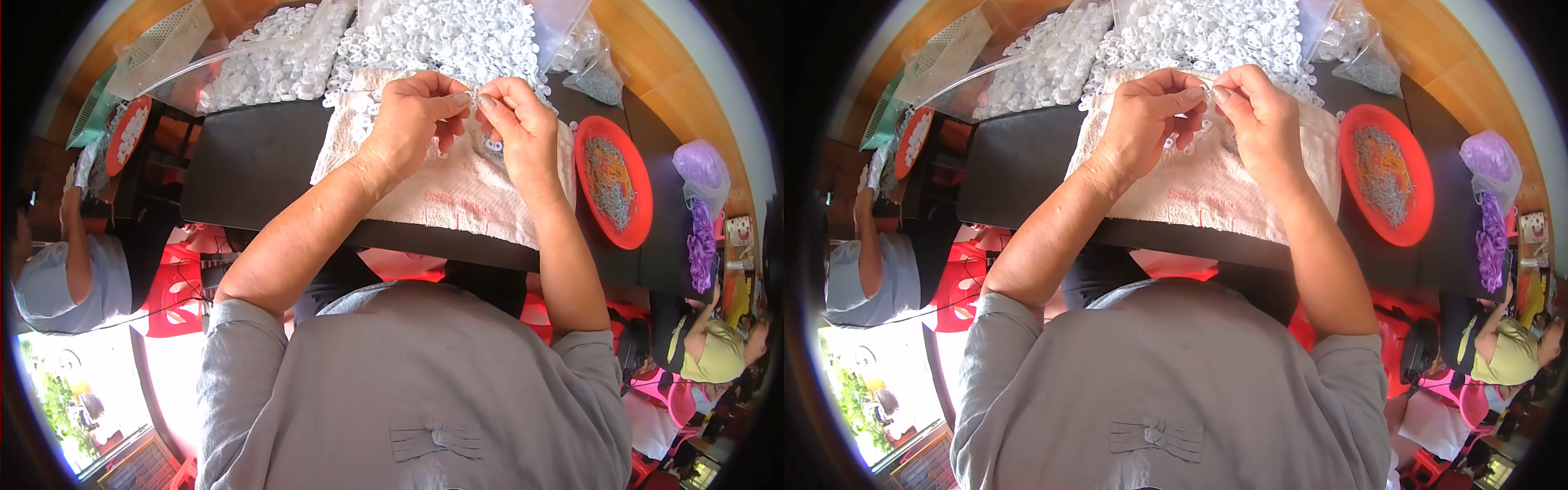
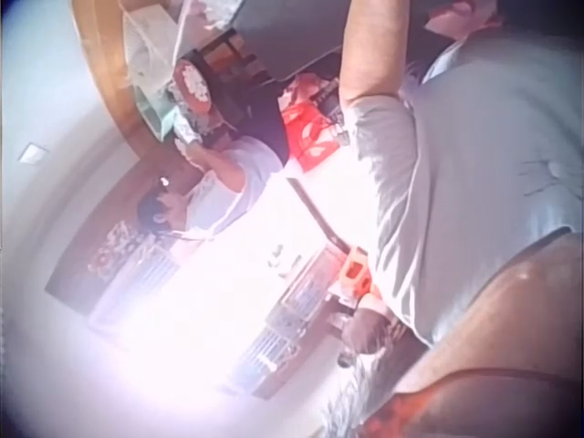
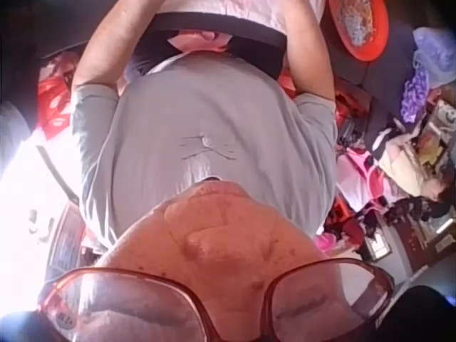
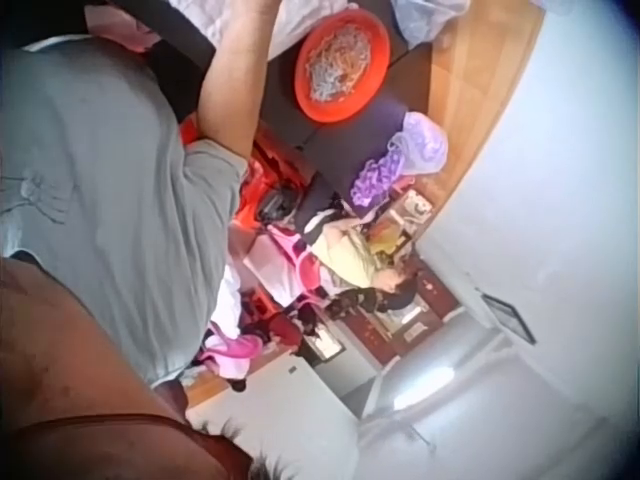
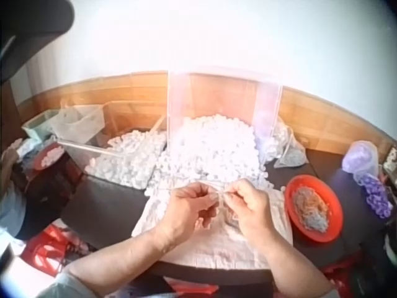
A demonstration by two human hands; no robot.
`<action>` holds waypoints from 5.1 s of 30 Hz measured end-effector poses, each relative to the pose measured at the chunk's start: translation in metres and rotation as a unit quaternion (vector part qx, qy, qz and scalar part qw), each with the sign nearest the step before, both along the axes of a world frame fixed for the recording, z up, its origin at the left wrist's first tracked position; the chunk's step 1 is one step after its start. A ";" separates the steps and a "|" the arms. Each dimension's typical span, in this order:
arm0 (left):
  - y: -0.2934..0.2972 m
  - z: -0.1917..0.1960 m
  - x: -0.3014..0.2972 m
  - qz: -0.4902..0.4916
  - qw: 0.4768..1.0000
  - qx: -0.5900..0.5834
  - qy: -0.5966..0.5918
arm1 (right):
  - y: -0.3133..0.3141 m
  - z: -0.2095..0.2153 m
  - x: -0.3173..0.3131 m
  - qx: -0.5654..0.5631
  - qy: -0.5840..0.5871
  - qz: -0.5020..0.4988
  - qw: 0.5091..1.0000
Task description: Assembling small white plastic hardware components by hand at a workbench.
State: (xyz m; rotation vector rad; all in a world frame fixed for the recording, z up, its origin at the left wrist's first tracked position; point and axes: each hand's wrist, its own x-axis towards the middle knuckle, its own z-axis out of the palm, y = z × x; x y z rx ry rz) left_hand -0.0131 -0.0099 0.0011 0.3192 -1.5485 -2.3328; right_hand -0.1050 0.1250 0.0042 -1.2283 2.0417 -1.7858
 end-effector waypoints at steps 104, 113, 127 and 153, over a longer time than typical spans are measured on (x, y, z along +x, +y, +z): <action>-0.039 -0.003 -0.006 0.212 0.977 -0.024 0.028 | -0.010 -0.011 0.000 0.237 0.252 0.012 0.938; -0.026 -0.001 -0.001 0.156 0.985 -0.072 0.018 | -0.009 -0.014 0.012 0.268 0.422 -0.047 0.865; -0.011 0.001 -0.002 0.122 0.984 -0.132 0.003 | -0.021 0.017 -0.007 -0.016 -0.187 -0.015 0.982; -0.004 0.009 0.004 0.071 0.985 -0.155 0.034 | -0.007 0.017 -0.016 -0.023 -0.249 0.082 0.965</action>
